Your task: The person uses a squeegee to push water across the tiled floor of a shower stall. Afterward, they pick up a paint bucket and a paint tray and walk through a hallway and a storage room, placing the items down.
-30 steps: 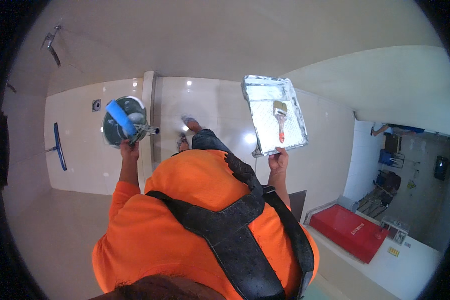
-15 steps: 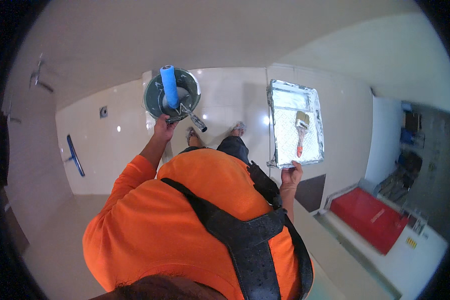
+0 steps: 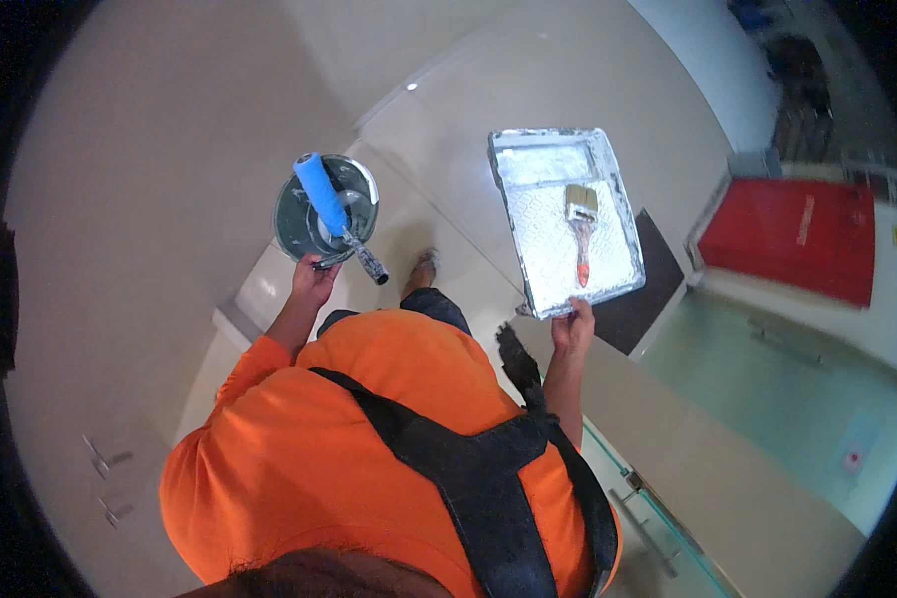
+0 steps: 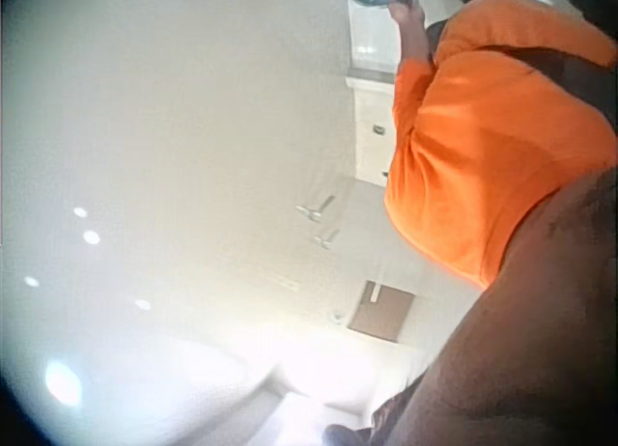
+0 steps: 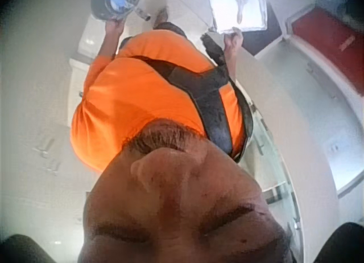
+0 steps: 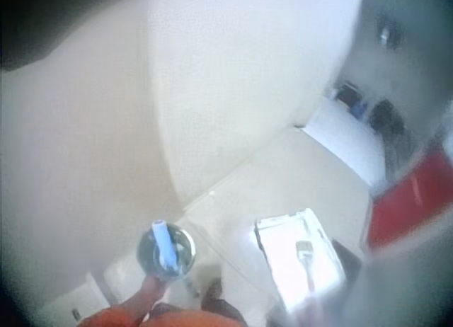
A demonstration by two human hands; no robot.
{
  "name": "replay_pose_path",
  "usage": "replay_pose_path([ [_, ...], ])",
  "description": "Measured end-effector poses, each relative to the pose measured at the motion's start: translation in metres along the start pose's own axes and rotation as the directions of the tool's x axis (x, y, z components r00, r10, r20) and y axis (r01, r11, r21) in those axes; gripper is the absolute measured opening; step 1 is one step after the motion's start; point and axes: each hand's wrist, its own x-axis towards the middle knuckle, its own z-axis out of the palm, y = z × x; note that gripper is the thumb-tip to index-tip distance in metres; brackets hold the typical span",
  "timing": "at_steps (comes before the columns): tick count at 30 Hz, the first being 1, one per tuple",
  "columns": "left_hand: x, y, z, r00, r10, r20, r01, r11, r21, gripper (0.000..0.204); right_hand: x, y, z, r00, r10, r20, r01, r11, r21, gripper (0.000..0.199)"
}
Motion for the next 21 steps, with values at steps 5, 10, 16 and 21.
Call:
replay_pose_path([
  [5,-0.222,-0.312,0.217,0.997,-0.014,-0.077,0.014,1.0,-0.008,0.029,-0.009,-0.419,-0.095,0.995,-0.037,-0.091,0.025,0.99,-0.136,0.025],
  [10,-0.105,-0.217,0.111,0.998,-0.039,-0.052,0.033,0.994,-0.1,0.036,0.035,-0.235,-0.057,0.989,-0.119,-0.082,0.109,0.987,-0.115,0.032],
  [16,-0.06,-0.14,-0.467,0.982,0.047,-0.183,-0.079,0.982,-0.174,0.037,-0.173,0.238,-0.305,0.994,-0.012,-0.109,0.0,0.995,-0.103,0.04],
  [21,-0.167,-0.139,-0.589,0.978,0.07,-0.198,-0.118,0.963,-0.242,0.033,-0.35,0.238,-0.372,0.993,-0.065,-0.095,0.043,0.975,-0.218,0.041],
])
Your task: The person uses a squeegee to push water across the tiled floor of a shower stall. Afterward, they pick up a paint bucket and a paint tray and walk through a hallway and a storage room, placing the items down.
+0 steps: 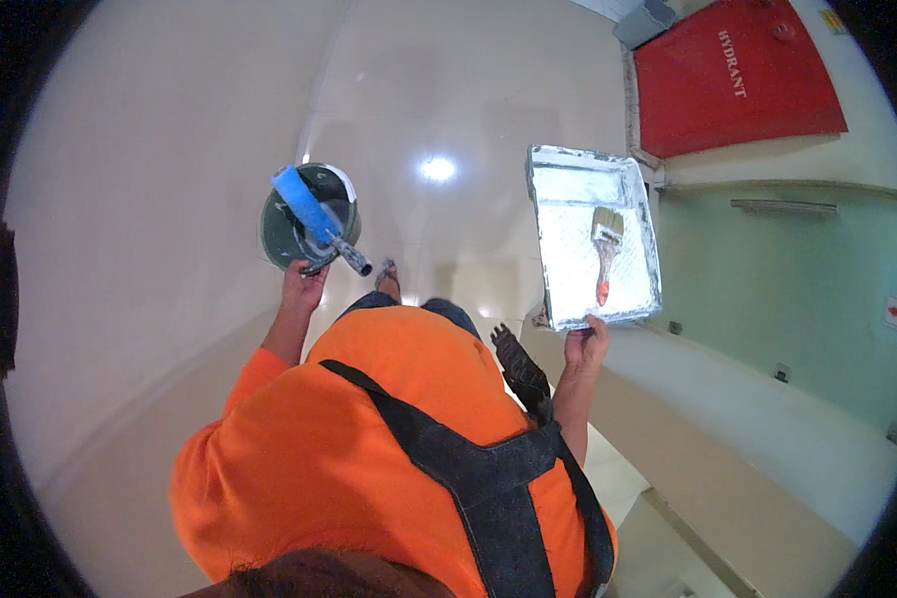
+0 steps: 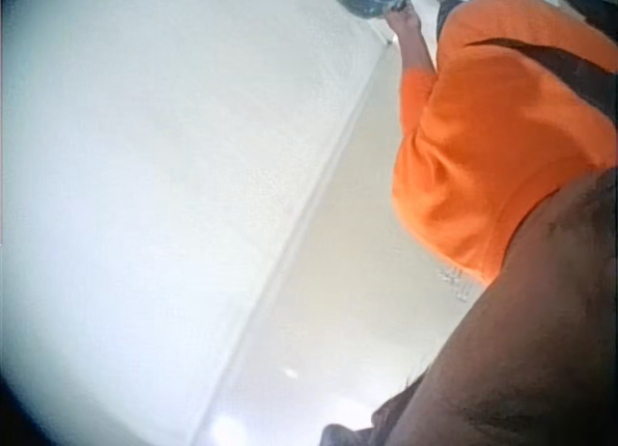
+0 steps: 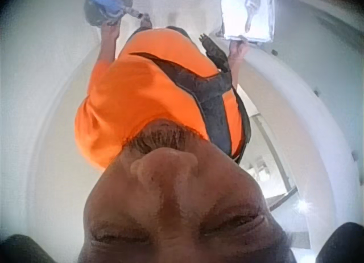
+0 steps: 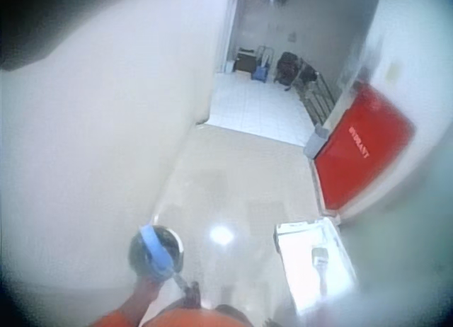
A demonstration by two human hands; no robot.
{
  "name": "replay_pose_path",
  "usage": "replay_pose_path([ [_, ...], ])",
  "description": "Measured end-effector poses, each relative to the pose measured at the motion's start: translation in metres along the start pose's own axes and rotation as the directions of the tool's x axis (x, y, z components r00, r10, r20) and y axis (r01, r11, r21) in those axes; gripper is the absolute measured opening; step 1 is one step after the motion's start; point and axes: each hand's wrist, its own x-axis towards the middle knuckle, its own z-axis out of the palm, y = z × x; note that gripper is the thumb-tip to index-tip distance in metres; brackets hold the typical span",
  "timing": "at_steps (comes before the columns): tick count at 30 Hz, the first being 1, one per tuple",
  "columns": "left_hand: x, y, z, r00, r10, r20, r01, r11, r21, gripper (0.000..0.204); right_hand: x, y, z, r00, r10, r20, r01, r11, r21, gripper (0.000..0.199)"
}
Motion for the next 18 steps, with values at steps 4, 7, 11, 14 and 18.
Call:
replay_pose_path([
  [4,-0.096,0.085,0.158,0.991,0.088,0.096,-0.083,0.995,-0.054,0.03,-0.011,-0.14,0.121,0.995,0.008,0.097,-0.013,0.998,0.058,0.039],
  [7,-0.202,0.108,0.239,0.986,0.142,0.082,-0.135,0.987,-0.084,0.028,-0.068,-0.25,0.161,0.991,0.021,0.133,-0.029,0.998,0.059,0.039],
  [11,-0.397,0.086,0.125,0.983,0.175,0.061,-0.163,0.974,-0.157,0.027,-0.244,-0.313,0.039,0.991,0.051,0.123,-0.061,0.995,0.081,0.044],
  [14,-0.539,0.046,-0.056,0.983,0.161,0.088,-0.142,0.971,-0.193,0.027,-0.416,-0.31,-0.076,0.986,0.026,0.166,-0.045,0.993,0.111,0.046],
  [18,-0.637,0.002,-0.252,0.995,0.08,0.06,-0.062,0.963,-0.262,0.029,-0.519,-0.282,-0.232,0.985,0.036,0.168,-0.061,0.988,0.145,0.046],
])
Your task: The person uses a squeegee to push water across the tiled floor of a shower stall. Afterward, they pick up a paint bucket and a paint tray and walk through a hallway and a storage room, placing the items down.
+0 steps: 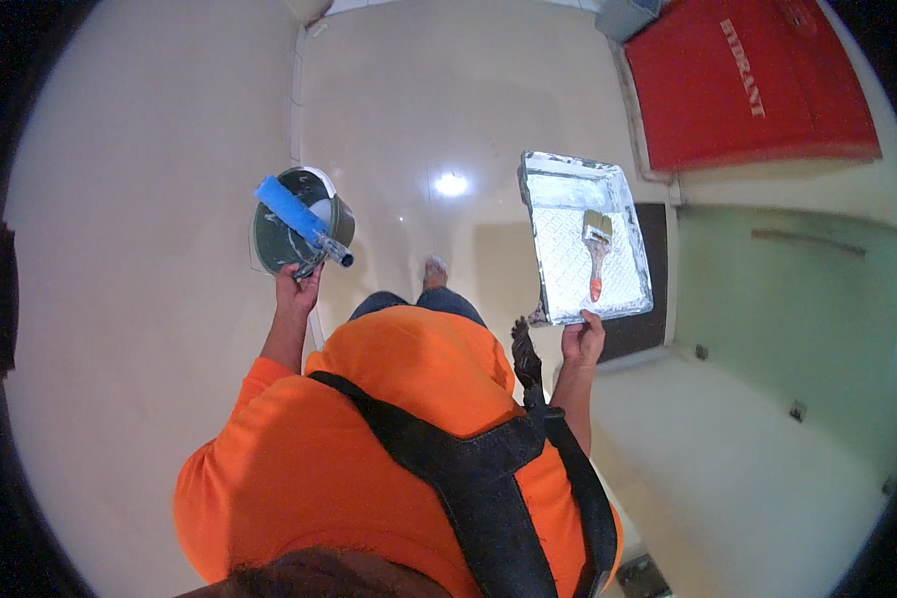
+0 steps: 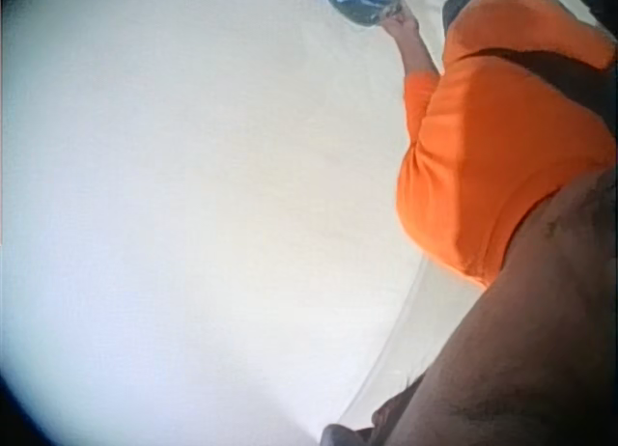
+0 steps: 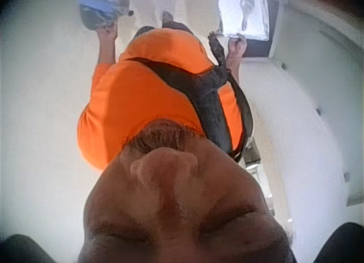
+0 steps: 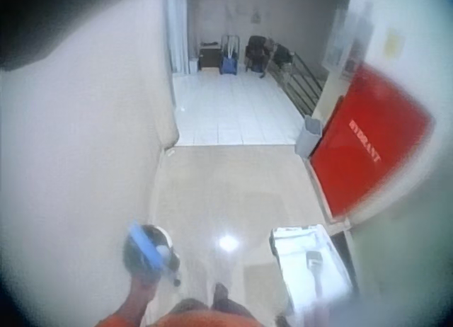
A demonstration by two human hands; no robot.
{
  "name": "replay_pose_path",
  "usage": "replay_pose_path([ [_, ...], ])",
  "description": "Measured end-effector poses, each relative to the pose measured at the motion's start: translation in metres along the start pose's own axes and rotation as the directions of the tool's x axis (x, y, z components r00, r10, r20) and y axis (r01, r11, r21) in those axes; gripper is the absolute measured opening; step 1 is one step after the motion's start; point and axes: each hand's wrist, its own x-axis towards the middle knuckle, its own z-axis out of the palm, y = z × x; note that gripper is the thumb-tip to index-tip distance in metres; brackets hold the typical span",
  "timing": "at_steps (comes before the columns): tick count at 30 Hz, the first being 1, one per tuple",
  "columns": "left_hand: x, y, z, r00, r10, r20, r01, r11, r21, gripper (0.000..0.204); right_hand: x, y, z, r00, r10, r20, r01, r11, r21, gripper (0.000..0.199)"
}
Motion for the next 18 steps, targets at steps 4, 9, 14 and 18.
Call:
replay_pose_path([
  [4,-0.024,0.01,-0.019,0.997,0.012,0.081,-0.022,0.992,0.122,0.031,-0.014,0.013,0.005,0.999,-0.003,0.049,0.003,1.0,0.011,0.051],
  [9,0.018,0.0,0.031,0.986,-0.051,0.159,0.021,0.982,0.189,0.03,0.015,-0.004,0.064,1.0,-0.016,-0.004,0.016,1.0,-0.013,0.051],
  [14,0.078,-0.021,0.024,0.944,-0.174,0.281,0.105,0.964,0.243,0.032,0.029,0.0,0.081,1.0,-0.027,-0.003,0.027,0.994,-0.105,0.036],
  [18,0.104,-0.022,0.07,0.985,-0.096,0.144,0.073,0.985,0.157,0.034,0.068,0.028,0.089,0.998,0.003,0.064,0.006,0.991,-0.134,0.034],
])
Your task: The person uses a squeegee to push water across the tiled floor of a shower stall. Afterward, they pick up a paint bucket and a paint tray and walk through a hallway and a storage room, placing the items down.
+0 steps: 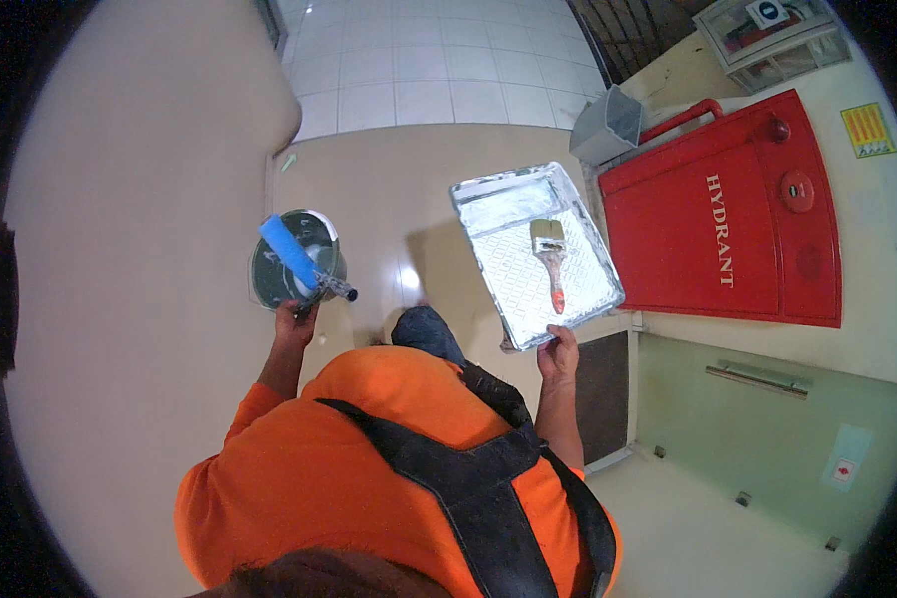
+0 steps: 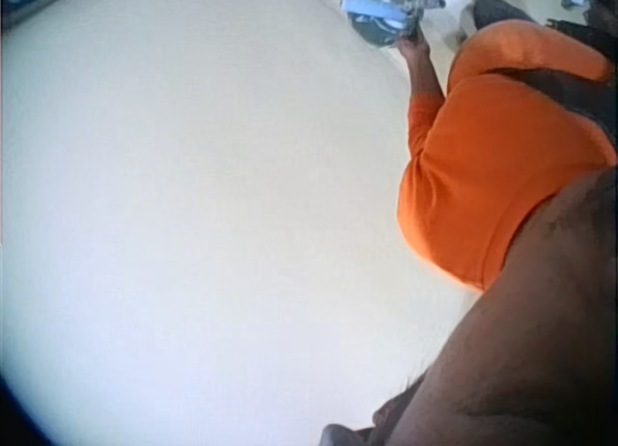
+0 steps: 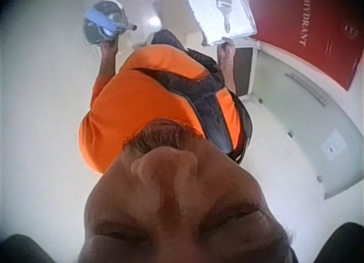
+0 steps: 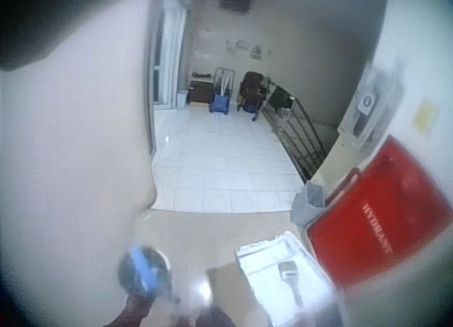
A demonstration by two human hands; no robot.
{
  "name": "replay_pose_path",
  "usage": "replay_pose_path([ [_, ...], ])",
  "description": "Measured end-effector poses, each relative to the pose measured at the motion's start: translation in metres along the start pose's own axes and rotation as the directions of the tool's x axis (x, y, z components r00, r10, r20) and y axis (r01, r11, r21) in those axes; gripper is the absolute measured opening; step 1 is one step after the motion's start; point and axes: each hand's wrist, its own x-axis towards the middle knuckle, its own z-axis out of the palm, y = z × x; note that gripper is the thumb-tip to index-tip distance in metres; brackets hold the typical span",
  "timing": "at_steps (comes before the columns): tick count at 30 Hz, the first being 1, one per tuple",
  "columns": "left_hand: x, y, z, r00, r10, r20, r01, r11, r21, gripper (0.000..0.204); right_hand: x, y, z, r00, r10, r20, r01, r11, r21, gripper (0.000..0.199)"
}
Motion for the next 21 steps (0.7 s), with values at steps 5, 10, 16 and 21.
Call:
replay_pose_path([
  [5,0.024,0.061,0.062,0.998,0.054,0.033,-0.058,0.992,0.114,0.033,0.058,0.032,0.05,0.997,0.043,0.066,-0.042,0.999,-0.022,0.033],
  [10,0.019,0.076,0.076,0.997,-0.065,-0.034,0.068,0.993,0.1,0.034,0.034,0.027,0.127,0.998,0.025,0.058,-0.021,0.997,-0.071,0.035],
  [16,-0.05,0.147,0.16,0.995,-0.099,0.023,0.095,0.987,0.131,0.034,0.026,0.015,0.208,0.995,0.094,-0.01,-0.095,0.989,-0.112,0.036],
  [21,-0.062,0.181,0.163,0.992,-0.009,0.125,-0.027,0.959,0.281,0.027,0.02,0.057,0.212,0.99,0.104,-0.096,-0.101,0.994,0.042,0.025],
])
